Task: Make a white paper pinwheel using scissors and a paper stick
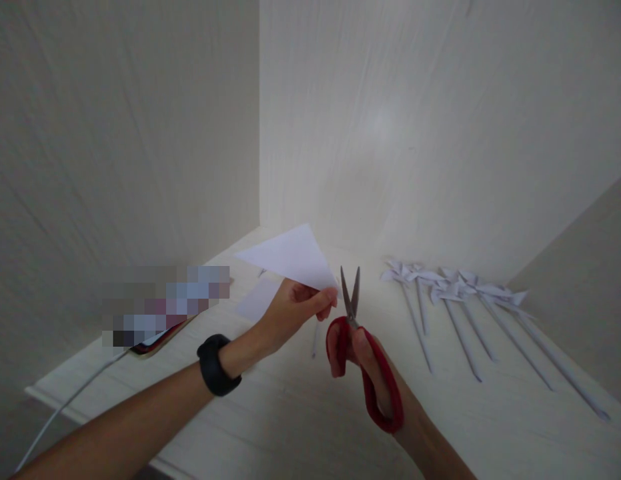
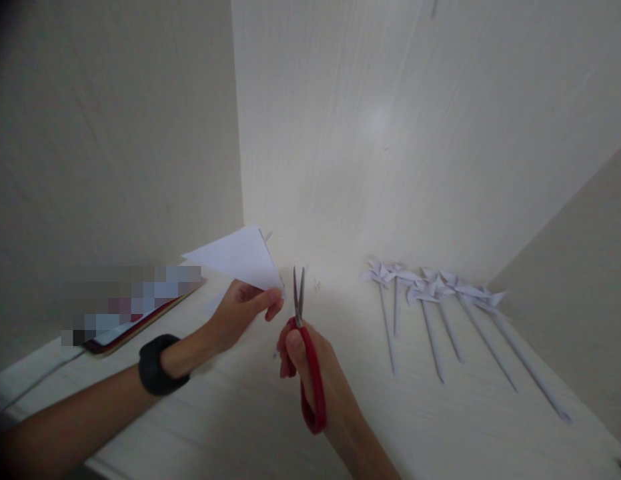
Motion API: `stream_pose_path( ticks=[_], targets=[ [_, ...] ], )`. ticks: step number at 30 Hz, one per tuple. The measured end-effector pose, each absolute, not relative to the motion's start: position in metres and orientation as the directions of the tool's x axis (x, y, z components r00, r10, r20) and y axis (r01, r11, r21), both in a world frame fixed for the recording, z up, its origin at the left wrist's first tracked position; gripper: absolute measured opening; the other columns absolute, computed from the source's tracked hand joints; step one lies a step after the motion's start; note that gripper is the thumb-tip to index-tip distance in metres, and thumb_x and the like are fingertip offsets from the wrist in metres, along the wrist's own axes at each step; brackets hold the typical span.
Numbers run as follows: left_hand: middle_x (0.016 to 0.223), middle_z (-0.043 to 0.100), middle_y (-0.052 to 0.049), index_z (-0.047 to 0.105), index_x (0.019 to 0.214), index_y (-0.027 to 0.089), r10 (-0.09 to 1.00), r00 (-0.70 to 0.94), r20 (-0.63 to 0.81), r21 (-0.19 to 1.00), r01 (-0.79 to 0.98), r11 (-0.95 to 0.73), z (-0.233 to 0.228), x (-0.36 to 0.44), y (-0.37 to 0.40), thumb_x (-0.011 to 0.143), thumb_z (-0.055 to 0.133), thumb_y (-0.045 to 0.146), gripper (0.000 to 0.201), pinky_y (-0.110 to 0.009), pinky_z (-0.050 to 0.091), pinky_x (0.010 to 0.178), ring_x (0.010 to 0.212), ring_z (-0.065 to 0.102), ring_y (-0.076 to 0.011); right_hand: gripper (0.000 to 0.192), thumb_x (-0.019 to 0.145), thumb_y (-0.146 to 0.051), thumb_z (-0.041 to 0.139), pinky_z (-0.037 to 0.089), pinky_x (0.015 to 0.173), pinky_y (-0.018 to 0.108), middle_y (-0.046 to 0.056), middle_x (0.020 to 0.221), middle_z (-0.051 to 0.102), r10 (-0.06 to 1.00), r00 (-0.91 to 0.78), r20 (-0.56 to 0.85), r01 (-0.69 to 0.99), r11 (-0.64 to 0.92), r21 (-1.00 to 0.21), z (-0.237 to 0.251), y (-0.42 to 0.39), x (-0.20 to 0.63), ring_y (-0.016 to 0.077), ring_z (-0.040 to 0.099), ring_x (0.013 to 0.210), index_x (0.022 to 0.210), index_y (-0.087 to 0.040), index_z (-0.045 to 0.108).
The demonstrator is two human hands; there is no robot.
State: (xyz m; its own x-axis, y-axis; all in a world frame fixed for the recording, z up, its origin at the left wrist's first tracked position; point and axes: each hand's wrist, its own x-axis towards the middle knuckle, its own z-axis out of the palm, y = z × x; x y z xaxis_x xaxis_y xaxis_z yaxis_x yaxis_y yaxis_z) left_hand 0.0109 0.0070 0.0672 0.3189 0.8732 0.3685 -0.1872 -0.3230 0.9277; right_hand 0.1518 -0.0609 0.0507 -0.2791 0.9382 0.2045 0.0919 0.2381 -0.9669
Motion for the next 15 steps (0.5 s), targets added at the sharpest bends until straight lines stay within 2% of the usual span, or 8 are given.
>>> stream_pose_path(
  ticks=[5, 15],
  targets=[
    [0.045, 0.045, 0.003, 0.051, 0.054, 0.016, 0.878, 0.311, 0.364, 0.931, -0.156, -0.331, 0.0701, 0.0115, 0.0066, 0.070, 0.063, 0.048, 0.038, -0.021, 0.035, 0.043, 0.044, 0.042, -0.0074, 0.062, 0.078, -0.078, 0.031, 0.033, 0.050, 0.027, 0.001, 0.054, 0.048, 0.924, -0.335, 0.182, 0.153, 0.244, -0.958, 0.0537, -0.0642, 0.1524, 0.0126, 0.044, 0.048, 0.070, -0.019, 0.050],
    [0.048, 0.047, 0.003, 0.053, 0.057, 0.017, 0.863, 0.334, 0.379, 0.924, -0.185, -0.334, 0.0723, 0.0109, 0.0060, 0.068, 0.066, 0.041, 0.030, -0.021, 0.035, 0.042, 0.044, 0.041, -0.0067, 0.062, 0.076, -0.080, 0.031, 0.032, 0.047, 0.027, 0.001, 0.052, 0.049, 0.934, -0.313, 0.174, 0.219, 0.249, -0.943, 0.0545, -0.0645, 0.1535, 0.0127, 0.043, 0.047, 0.069, -0.020, 0.048]
  ],
)
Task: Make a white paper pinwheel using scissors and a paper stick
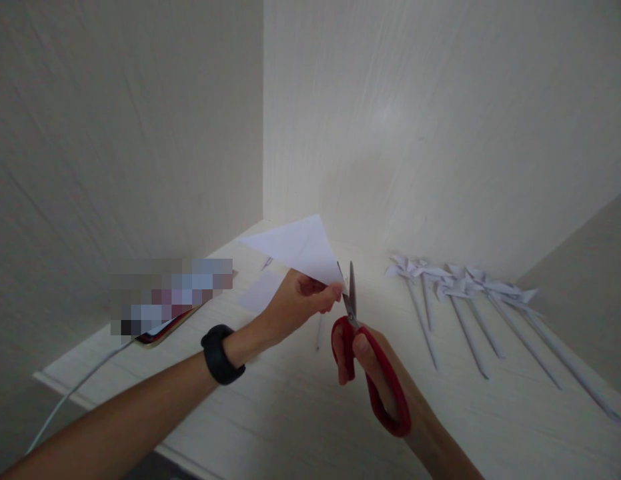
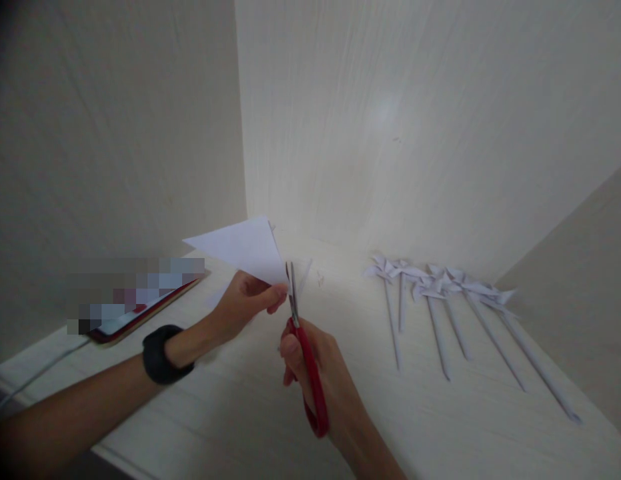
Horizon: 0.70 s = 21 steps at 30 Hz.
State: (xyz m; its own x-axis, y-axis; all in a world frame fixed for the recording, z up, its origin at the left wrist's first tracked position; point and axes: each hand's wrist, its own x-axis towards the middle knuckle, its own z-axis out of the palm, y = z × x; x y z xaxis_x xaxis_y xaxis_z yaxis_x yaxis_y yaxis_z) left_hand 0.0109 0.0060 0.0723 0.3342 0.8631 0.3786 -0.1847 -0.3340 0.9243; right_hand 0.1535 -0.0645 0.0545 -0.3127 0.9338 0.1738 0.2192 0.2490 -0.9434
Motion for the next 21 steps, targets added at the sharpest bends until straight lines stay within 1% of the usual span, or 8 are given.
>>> stream_pose_path(
  ticks=[8, 15, 21],
  targets=[
    [0.047, 0.047, 0.003, 0.054, 0.057, 0.016, 0.861, 0.345, 0.373, 0.928, -0.136, -0.348, 0.0710, 0.0098, 0.0071, 0.069, 0.066, 0.043, 0.031, -0.019, 0.032, 0.040, 0.044, 0.042, -0.0064, 0.063, 0.076, -0.080, 0.031, 0.033, 0.048, 0.027, 0.001, 0.053, 0.049, 0.937, -0.320, 0.140, 0.232, 0.221, -0.947, 0.0551, -0.0636, 0.1548, 0.0131, 0.044, 0.047, 0.071, -0.020, 0.050],
    [0.046, 0.046, 0.004, 0.054, 0.059, 0.015, 0.840, 0.374, 0.392, 0.920, -0.137, -0.368, 0.0696, 0.0090, 0.0081, 0.069, 0.067, 0.042, 0.031, -0.018, 0.032, 0.039, 0.042, 0.041, -0.0056, 0.067, 0.076, -0.081, 0.028, 0.031, 0.049, 0.027, 0.002, 0.054, 0.051, 0.938, -0.315, 0.143, 0.260, 0.230, -0.938, 0.0574, -0.0655, 0.1559, 0.0134, 0.044, 0.049, 0.072, -0.019, 0.054],
    [0.048, 0.050, 0.003, 0.058, 0.061, 0.013, 0.842, 0.393, 0.368, 0.927, -0.092, -0.363, 0.0698, 0.0075, 0.0084, 0.071, 0.065, 0.045, 0.034, -0.017, 0.034, 0.041, 0.044, 0.042, -0.0051, 0.067, 0.078, -0.079, 0.027, 0.030, 0.050, 0.026, 0.001, 0.055, 0.049, 0.937, -0.322, 0.134, 0.267, 0.226, -0.937, 0.0577, -0.0662, 0.1555, 0.0125, 0.043, 0.050, 0.074, -0.017, 0.053]
  ],
)
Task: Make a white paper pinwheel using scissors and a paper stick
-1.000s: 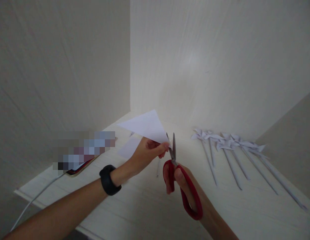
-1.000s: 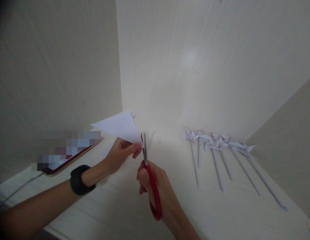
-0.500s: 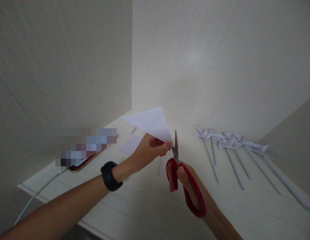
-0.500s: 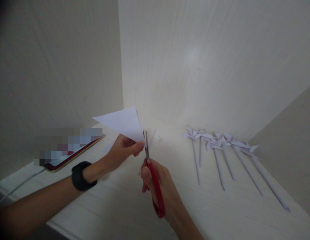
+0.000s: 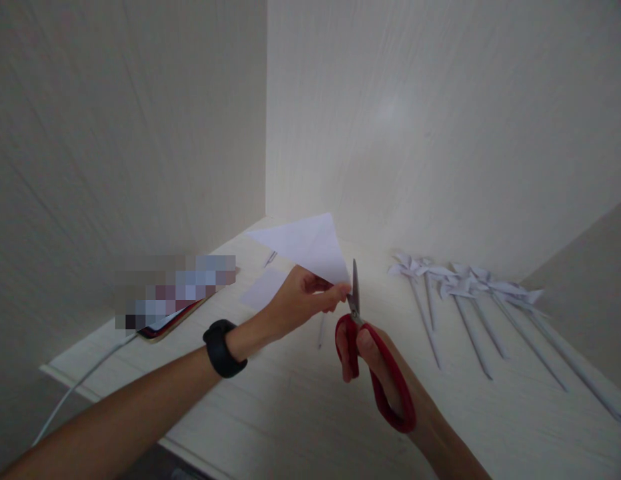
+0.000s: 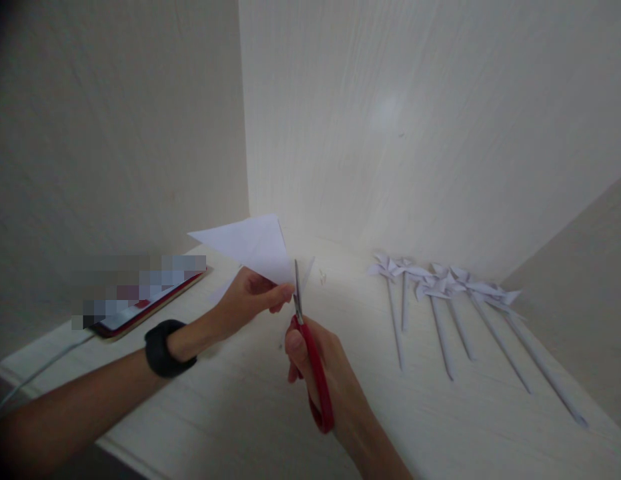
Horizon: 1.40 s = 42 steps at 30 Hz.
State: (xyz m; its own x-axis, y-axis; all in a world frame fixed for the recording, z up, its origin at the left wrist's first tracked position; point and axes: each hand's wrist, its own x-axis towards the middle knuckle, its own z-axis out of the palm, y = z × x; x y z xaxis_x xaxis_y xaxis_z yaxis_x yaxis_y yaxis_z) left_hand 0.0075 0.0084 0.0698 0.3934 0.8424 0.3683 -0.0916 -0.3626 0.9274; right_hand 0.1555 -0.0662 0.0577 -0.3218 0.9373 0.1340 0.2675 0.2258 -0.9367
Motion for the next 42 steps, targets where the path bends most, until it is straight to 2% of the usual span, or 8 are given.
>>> stream_pose_path(
  ticks=[5, 18, 25, 34, 42],
  targets=[
    [0.047, 0.050, 0.003, 0.058, 0.059, 0.012, 0.839, 0.411, 0.357, 0.930, -0.075, -0.359, 0.070, 0.006, 0.010, 0.073, 0.064, 0.045, 0.037, -0.018, 0.034, 0.043, 0.043, 0.043, -0.0052, 0.065, 0.080, -0.077, 0.027, 0.029, 0.049, 0.026, 0.001, 0.054, 0.049, 0.936, -0.312, 0.166, 0.268, 0.254, -0.929, 0.053, -0.064, 0.156, 0.0116, 0.042, 0.050, 0.068, -0.017, 0.049],
    [0.046, 0.049, 0.003, 0.057, 0.058, 0.012, 0.818, 0.434, 0.379, 0.925, -0.207, -0.319, 0.073, 0.007, 0.007, 0.073, 0.066, 0.042, 0.035, -0.017, 0.034, 0.042, 0.043, 0.042, -0.0045, 0.062, 0.080, -0.077, 0.029, 0.030, 0.051, 0.026, 0.000, 0.051, 0.045, 0.927, -0.327, 0.184, 0.170, 0.249, -0.954, 0.054, -0.065, 0.154, 0.0103, 0.039, 0.049, 0.062, -0.019, 0.043],
    [0.045, 0.048, 0.004, 0.055, 0.056, 0.012, 0.834, 0.430, 0.347, 0.938, -0.173, -0.301, 0.074, 0.007, 0.007, 0.071, 0.066, 0.044, 0.037, -0.018, 0.034, 0.043, 0.042, 0.042, -0.0046, 0.061, 0.081, -0.075, 0.029, 0.029, 0.050, 0.025, -0.001, 0.048, 0.044, 0.927, -0.330, 0.179, 0.177, 0.247, -0.953, 0.052, -0.063, 0.154, 0.0100, 0.039, 0.047, 0.059, -0.020, 0.042],
    [0.045, 0.047, 0.004, 0.054, 0.055, 0.013, 0.832, 0.429, 0.352, 0.936, -0.181, -0.302, 0.073, 0.007, 0.007, 0.071, 0.066, 0.047, 0.040, -0.018, 0.034, 0.043, 0.042, 0.041, -0.0047, 0.060, 0.082, -0.074, 0.030, 0.031, 0.048, 0.025, -0.001, 0.046, 0.046, 0.935, -0.309, 0.173, 0.176, 0.235, -0.956, 0.045, -0.064, 0.155, 0.0098, 0.040, 0.044, 0.062, -0.019, 0.043],
    [0.045, 0.048, 0.003, 0.055, 0.055, 0.012, 0.833, 0.428, 0.350, 0.937, -0.170, -0.306, 0.073, 0.007, 0.007, 0.071, 0.065, 0.051, 0.043, -0.019, 0.035, 0.044, 0.043, 0.042, -0.0051, 0.063, 0.079, -0.078, 0.028, 0.028, 0.042, 0.023, -0.001, 0.044, 0.045, 0.932, -0.323, 0.164, 0.194, 0.235, -0.953, 0.048, -0.062, 0.155, 0.0086, 0.037, 0.039, 0.064, -0.019, 0.045]
  ],
)
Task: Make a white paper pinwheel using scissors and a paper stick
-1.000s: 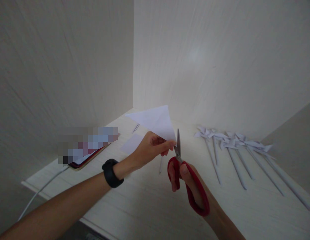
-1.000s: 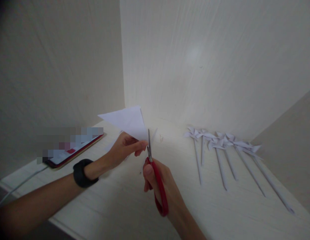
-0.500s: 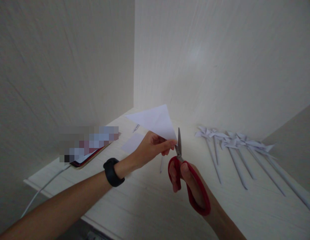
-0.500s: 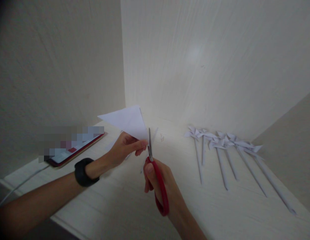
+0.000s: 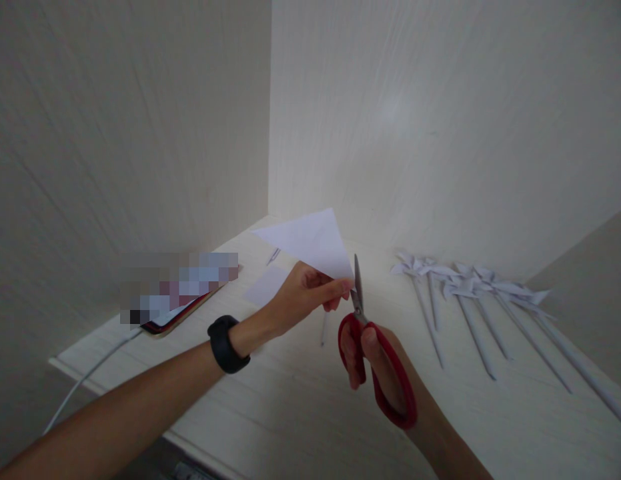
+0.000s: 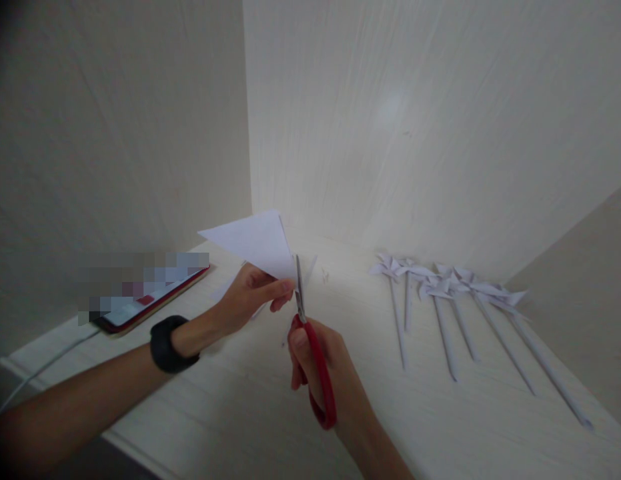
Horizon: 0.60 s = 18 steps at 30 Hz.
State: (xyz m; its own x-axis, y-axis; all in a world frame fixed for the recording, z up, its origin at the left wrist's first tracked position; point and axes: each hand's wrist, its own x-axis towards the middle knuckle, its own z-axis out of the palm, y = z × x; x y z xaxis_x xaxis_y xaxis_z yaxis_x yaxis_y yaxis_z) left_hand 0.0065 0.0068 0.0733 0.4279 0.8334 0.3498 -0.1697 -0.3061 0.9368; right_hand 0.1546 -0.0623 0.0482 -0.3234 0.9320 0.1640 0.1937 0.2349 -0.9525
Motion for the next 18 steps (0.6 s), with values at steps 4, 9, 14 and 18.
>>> stream_pose_path(
  ticks=[4, 9, 14, 18],
  targets=[
    [0.046, 0.050, 0.002, 0.059, 0.058, 0.012, 0.836, 0.421, 0.352, 0.936, -0.181, -0.303, 0.0729, 0.0066, 0.0065, 0.070, 0.066, 0.052, 0.042, -0.019, 0.037, 0.045, 0.044, 0.043, -0.0059, 0.063, 0.078, -0.079, 0.028, 0.028, 0.041, 0.023, -0.002, 0.043, 0.045, 0.934, -0.316, 0.164, 0.220, 0.240, -0.945, 0.0508, -0.0628, 0.1543, 0.0086, 0.037, 0.038, 0.065, -0.019, 0.045],
    [0.049, 0.053, 0.000, 0.064, 0.065, 0.011, 0.830, 0.411, 0.377, 0.926, -0.202, -0.321, 0.0701, 0.0051, 0.0082, 0.075, 0.063, 0.050, 0.040, -0.020, 0.040, 0.048, 0.046, 0.047, -0.0072, 0.063, 0.078, -0.078, 0.029, 0.028, 0.042, 0.024, -0.001, 0.044, 0.045, 0.936, -0.305, 0.177, 0.235, 0.254, -0.938, 0.0485, -0.0630, 0.1551, 0.0094, 0.039, 0.040, 0.065, -0.019, 0.045],
    [0.049, 0.053, 0.000, 0.062, 0.061, 0.011, 0.834, 0.410, 0.368, 0.929, -0.188, -0.318, 0.0699, 0.0050, 0.0087, 0.075, 0.064, 0.050, 0.041, -0.021, 0.039, 0.048, 0.047, 0.047, -0.0071, 0.063, 0.079, -0.078, 0.029, 0.028, 0.041, 0.024, -0.001, 0.044, 0.045, 0.937, -0.311, 0.159, 0.229, 0.236, -0.944, 0.0486, -0.0628, 0.1551, 0.0094, 0.039, 0.039, 0.065, -0.019, 0.046],
    [0.049, 0.052, 0.001, 0.061, 0.060, 0.011, 0.842, 0.404, 0.357, 0.933, -0.192, -0.304, 0.0723, 0.0058, 0.0078, 0.072, 0.066, 0.050, 0.041, -0.020, 0.037, 0.046, 0.045, 0.045, -0.0064, 0.064, 0.077, -0.080, 0.029, 0.029, 0.042, 0.024, -0.001, 0.044, 0.044, 0.938, -0.314, 0.145, 0.234, 0.224, -0.946, 0.0514, -0.0630, 0.1553, 0.0094, 0.040, 0.040, 0.062, -0.020, 0.044]
  ],
)
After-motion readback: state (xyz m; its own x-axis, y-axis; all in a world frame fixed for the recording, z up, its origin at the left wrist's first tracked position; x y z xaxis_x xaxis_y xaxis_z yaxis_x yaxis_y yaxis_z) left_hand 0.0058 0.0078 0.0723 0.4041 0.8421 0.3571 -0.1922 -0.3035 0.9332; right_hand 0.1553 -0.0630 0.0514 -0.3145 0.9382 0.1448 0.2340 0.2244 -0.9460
